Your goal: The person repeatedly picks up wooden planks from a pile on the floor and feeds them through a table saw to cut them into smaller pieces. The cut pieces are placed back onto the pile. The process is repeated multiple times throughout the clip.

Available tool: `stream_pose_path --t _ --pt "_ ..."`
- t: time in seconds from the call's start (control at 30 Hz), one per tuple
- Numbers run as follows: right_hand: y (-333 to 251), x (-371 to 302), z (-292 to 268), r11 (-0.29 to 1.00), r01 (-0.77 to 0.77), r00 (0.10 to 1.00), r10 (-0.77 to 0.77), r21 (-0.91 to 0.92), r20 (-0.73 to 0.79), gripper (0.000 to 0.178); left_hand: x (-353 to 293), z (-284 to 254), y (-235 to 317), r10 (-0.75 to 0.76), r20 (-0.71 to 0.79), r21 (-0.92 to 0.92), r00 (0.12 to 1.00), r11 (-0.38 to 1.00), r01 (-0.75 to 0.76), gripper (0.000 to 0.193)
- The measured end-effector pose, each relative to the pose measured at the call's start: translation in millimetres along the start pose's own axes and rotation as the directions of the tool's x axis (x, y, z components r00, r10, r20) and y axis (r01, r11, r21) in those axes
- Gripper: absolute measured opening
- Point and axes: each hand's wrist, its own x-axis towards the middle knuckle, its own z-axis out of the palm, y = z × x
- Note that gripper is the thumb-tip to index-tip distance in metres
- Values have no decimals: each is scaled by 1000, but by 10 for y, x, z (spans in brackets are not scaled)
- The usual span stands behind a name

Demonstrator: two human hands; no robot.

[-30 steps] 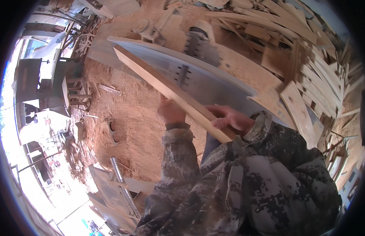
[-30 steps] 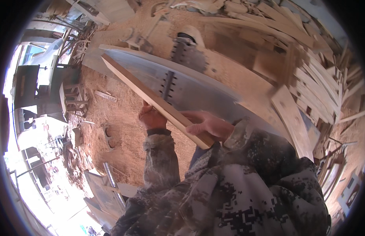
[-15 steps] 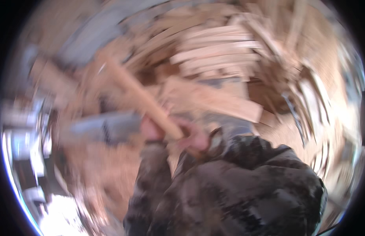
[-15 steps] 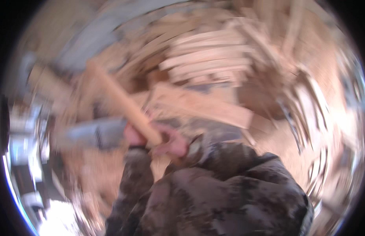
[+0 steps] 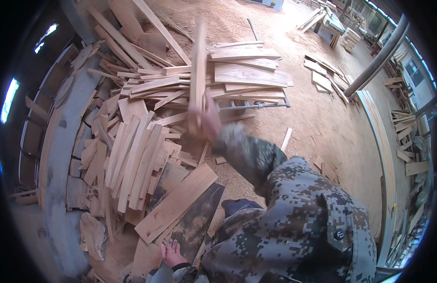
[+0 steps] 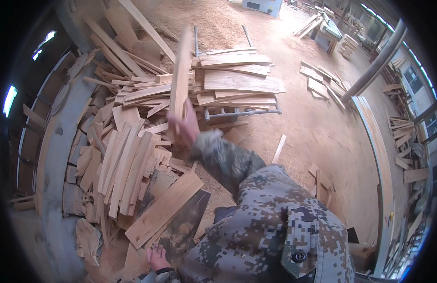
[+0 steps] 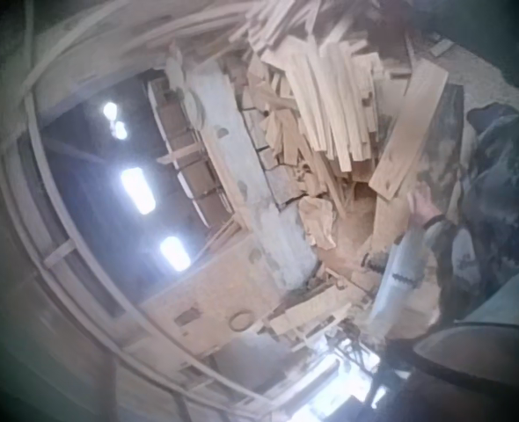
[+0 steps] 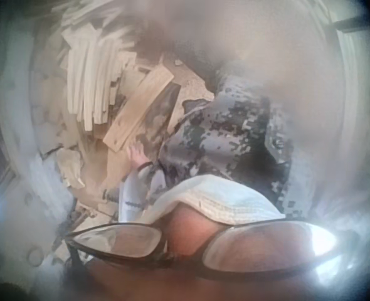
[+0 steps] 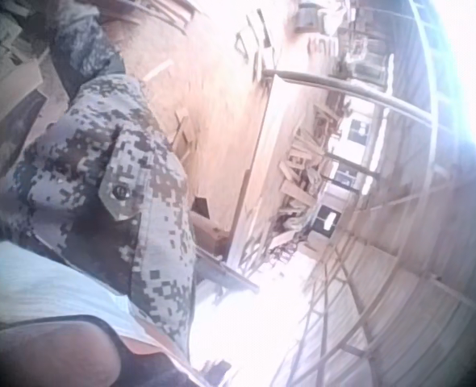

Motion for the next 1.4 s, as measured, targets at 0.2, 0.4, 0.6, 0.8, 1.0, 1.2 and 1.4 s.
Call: stream_pose_path --t 0.2,0.4,0.6,0.8,1.0,1.2,1.4 --pt "608 789 -381 893 -187 948 54 -410 -313 65 94 8 -138 16 -29 76 999 997 -13 71" --pt "1374 -712 -565 319 -201 728 681 -926 77 62 128 -100 -632 -95 -64 76 993 992 100 70" --pt "1736 -1070 -732 39 197 410 904 -980 119 51 -154 -313 -1047 -155 -47 49 987 986 157 56" --pt "1970 -614 -1196 207 321 392 859 -924 329 65 -482 168 -1466 110 -141 232 984 970 -75 52" --pt "1371 -449 -1076 406 132 -60 914 -904 401 48 -419 686 -1059 44 -73 -103 996 993 -52 59" --pt "55 -1102 -491 420 453 14 879 -787 477 54 -166 1180 -763 -52 -3 -593 999 804 40 63" --pt "-369 -1837 -300 552 834 -144 231 -7 962 21 -220 1004 -782 59 113 -954 992 284 92 53"
